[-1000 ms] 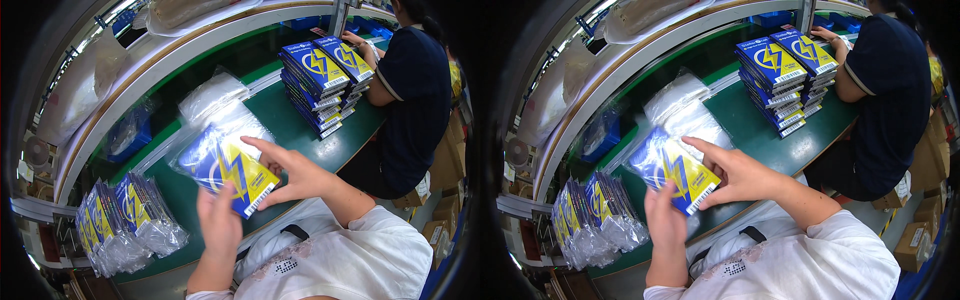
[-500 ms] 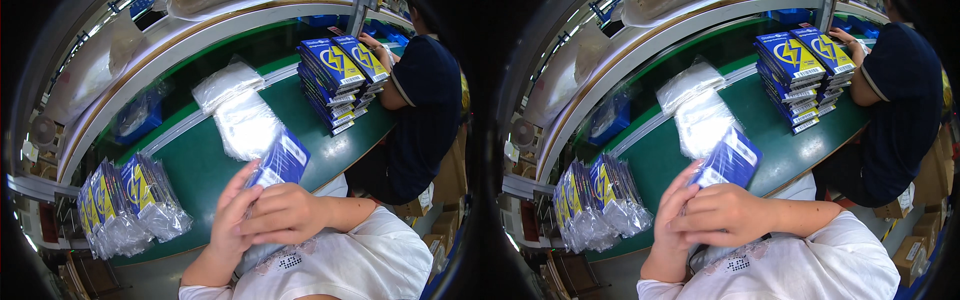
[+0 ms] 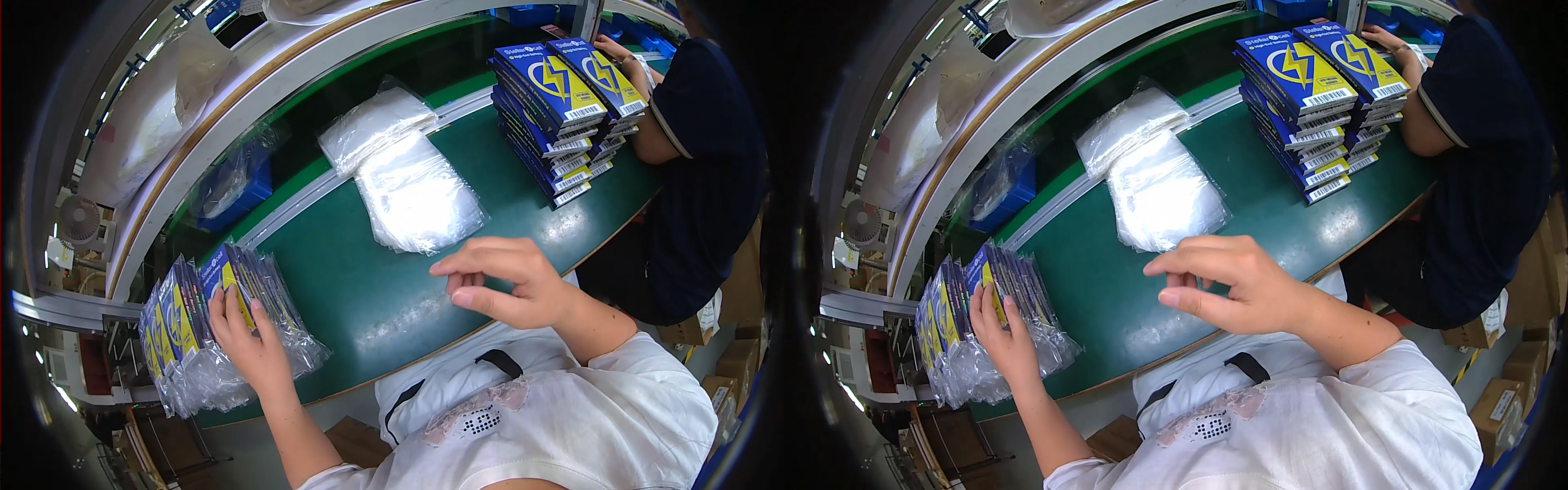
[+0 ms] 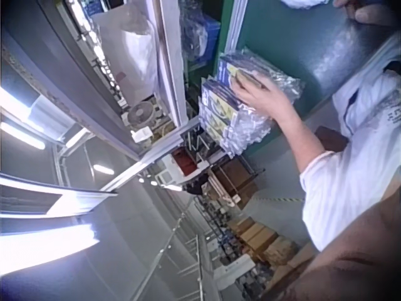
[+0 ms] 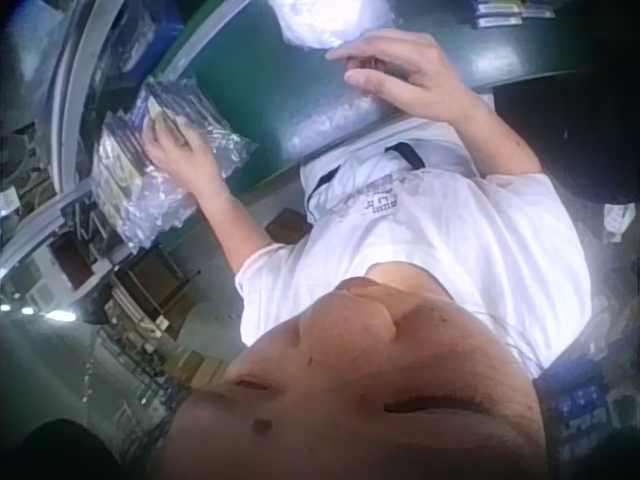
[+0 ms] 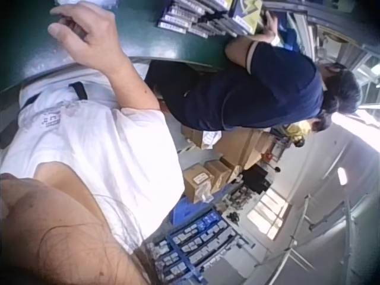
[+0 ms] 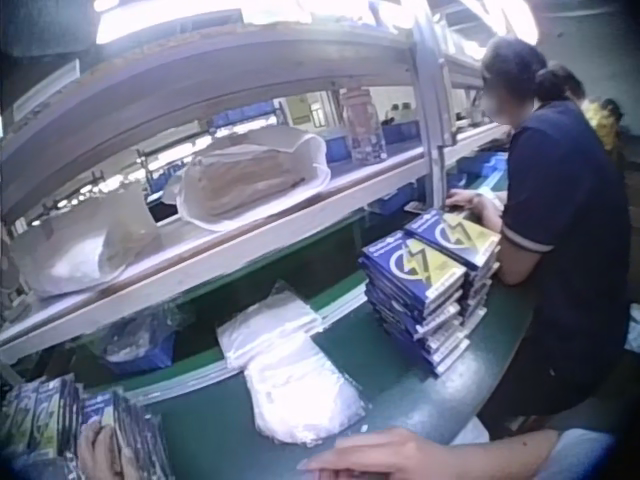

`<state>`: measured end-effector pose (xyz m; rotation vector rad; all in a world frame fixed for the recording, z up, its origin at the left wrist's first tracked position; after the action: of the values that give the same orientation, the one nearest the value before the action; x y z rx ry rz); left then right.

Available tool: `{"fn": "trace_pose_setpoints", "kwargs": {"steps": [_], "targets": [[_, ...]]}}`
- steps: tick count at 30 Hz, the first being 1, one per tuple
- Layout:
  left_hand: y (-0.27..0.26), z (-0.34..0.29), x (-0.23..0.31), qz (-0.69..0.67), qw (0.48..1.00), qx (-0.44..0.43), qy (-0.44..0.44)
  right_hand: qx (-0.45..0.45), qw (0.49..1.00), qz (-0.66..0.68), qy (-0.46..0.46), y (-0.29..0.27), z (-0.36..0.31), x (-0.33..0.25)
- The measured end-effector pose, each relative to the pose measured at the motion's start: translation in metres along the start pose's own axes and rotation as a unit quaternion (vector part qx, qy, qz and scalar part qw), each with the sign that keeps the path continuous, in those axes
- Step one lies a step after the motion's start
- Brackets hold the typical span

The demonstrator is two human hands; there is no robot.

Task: The person repeatedly picks up small blue and yellow boxes from a stack, places each box into a clear plastic bag, and sets the bagged item aside on the table. The process is repeated continuously throughout the clip.

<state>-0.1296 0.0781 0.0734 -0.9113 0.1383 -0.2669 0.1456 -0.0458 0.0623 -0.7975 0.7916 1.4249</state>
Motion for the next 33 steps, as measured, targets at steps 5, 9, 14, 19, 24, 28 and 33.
{"fn": "trace_pose_setpoints", "kwargs": {"steps": [5,9,14,19,24,28,33], "targets": [[-0.012,0.004,0.016,0.074,0.997,0.011,-0.008,0.012,1.0,-0.005,-0.001,0.009,0.003,0.002],[-0.046,-0.003,0.051,-0.039,0.998,0.051,-0.008,0.025,0.994,-0.093,-0.053,0.0,0.005,-0.012],[-0.013,-0.02,0.136,-0.205,0.953,-0.077,0.21,0.217,0.9,-0.332,-0.182,-0.069,0.03,-0.076],[0.028,-0.024,0.198,-0.205,0.92,-0.108,0.316,0.257,0.773,-0.575,-0.073,-0.148,0.069,-0.063],[0.045,-0.02,0.212,-0.192,0.903,-0.111,0.368,0.139,0.717,-0.682,0.02,-0.14,0.063,-0.016],[0.047,-0.011,0.21,-0.218,0.915,-0.106,0.323,0.172,0.76,-0.616,0.115,-0.149,0.056,-0.028],[0.039,-0.007,0.207,-0.262,0.923,-0.11,0.258,0.221,0.721,-0.631,0.182,-0.167,0.06,-0.03]]}}
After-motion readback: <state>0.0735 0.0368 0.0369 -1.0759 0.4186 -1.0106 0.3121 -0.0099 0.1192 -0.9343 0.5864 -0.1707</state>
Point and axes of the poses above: each hand's wrist, its own z-axis towards the middle knuckle, its own y-axis out of the palm, x = y × z, the point moved 9 cm from there along z, towards the middle knuckle, and after that the axes turned 15 degrees about z, right-handed, at the moved point
